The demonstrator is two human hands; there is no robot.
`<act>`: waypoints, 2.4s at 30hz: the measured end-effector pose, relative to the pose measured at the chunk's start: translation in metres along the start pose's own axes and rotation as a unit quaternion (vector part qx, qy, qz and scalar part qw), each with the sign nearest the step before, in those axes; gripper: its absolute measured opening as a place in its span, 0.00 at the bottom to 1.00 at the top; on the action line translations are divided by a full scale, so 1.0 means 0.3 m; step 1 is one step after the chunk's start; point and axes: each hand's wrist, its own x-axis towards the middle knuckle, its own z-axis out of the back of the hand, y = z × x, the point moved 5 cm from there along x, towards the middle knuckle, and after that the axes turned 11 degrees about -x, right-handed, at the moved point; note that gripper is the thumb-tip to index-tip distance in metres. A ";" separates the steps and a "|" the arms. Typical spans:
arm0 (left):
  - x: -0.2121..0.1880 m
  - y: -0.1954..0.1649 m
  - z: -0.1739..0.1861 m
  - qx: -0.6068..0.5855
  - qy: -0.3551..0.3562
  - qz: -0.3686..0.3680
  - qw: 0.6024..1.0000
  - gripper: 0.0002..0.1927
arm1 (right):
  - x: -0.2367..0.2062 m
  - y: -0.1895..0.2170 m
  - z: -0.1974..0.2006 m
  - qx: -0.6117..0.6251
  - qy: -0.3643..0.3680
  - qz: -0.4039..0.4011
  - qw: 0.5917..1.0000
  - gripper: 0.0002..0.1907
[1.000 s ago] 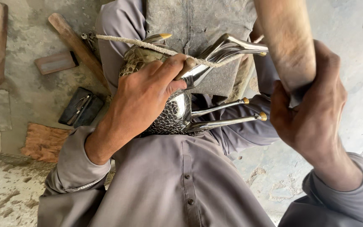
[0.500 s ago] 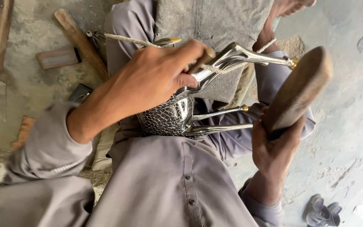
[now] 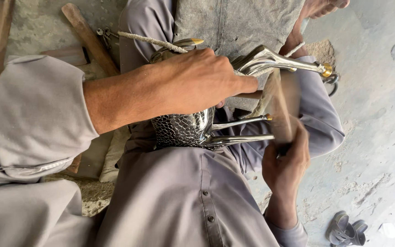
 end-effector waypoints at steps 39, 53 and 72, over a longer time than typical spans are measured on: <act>-0.342 0.035 -0.239 -0.240 -0.636 0.037 0.732 0.16 | 0.332 0.599 0.209 -0.477 -0.054 0.475 0.738 0.28; -0.334 0.050 -0.321 -0.070 -0.635 0.100 0.763 0.13 | 0.359 0.775 0.130 -0.514 -0.070 0.583 0.626 0.19; -0.157 0.075 -0.015 -0.090 -0.322 -0.040 0.942 0.18 | 0.377 0.408 0.237 -0.445 0.014 0.347 0.825 0.28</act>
